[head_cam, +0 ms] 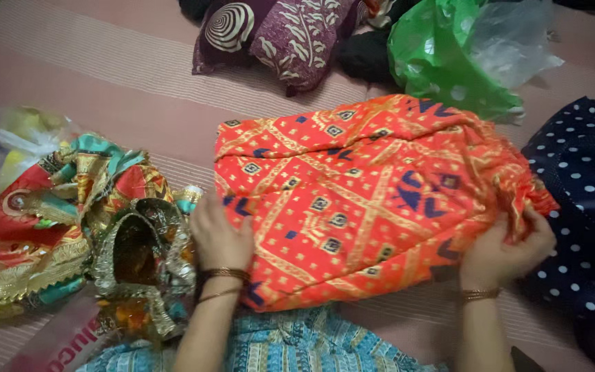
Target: The person folds a colorful patterned cloth and places it on the bed. They then open a polka-dotted bag and place a charger and a small pink pouch inside.
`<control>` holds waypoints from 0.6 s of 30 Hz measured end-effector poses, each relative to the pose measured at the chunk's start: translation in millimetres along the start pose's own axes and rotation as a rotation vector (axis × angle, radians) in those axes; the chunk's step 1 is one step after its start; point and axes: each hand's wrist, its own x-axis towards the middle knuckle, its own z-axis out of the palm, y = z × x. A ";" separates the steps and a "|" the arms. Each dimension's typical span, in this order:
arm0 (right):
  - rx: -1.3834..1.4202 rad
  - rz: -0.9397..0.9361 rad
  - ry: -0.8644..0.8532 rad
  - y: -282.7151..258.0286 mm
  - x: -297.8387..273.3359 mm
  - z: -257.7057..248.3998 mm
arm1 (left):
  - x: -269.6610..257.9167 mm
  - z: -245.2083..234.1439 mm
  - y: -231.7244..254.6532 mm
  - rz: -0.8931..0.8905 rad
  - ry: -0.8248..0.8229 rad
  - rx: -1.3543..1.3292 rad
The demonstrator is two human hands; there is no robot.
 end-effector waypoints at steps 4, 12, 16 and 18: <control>-0.496 0.316 -0.336 -16.0 6.3 -5.6 | -25.5 17.0 34.4 0.371 -0.065 0.214; -0.208 -0.413 -0.651 -114.4 -50.4 51.6 | -47.0 60.2 38.7 0.475 -0.343 0.322; -0.498 -0.270 -1.148 -118.4 -75.2 70.7 | -52.8 67.3 28.6 0.473 -0.318 0.293; -0.492 -0.212 -1.184 -111.7 -82.6 75.2 | -49.8 69.9 26.5 0.456 -0.317 0.304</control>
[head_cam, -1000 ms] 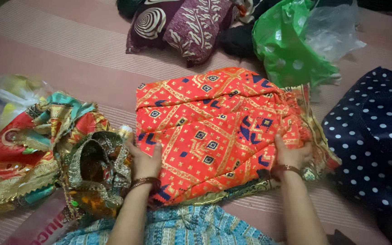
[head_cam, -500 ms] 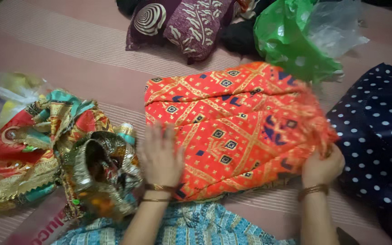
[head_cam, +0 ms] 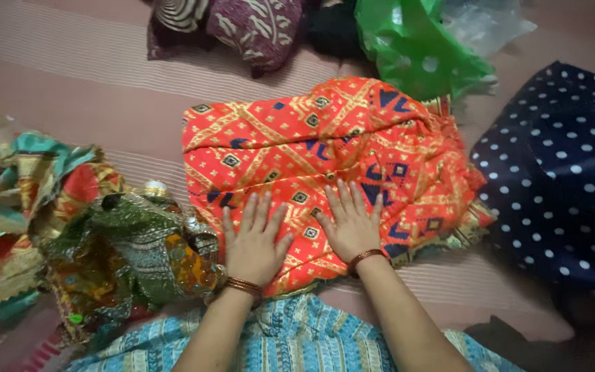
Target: The person folds a colorful patterned cloth and places it on the bed. They then open a polka-dotted bag and place a charger and a small pink pouch inside.
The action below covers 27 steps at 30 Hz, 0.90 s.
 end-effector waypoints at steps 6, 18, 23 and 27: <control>0.032 -0.055 -0.095 10.0 3.6 -6.8 | 1.9 5.8 -14.6 -0.170 0.250 -0.196; -0.553 -0.327 -0.418 82.4 -29.3 -94.5 | 3.5 47.6 -66.3 -0.513 0.229 -0.669; -0.517 -0.361 -0.175 95.0 -33.5 -60.0 | 12.3 44.8 -77.0 -0.358 0.348 -0.460; -0.366 -0.381 -0.006 100.9 -32.2 -44.6 | 17.6 16.8 -69.8 -0.472 0.290 -0.520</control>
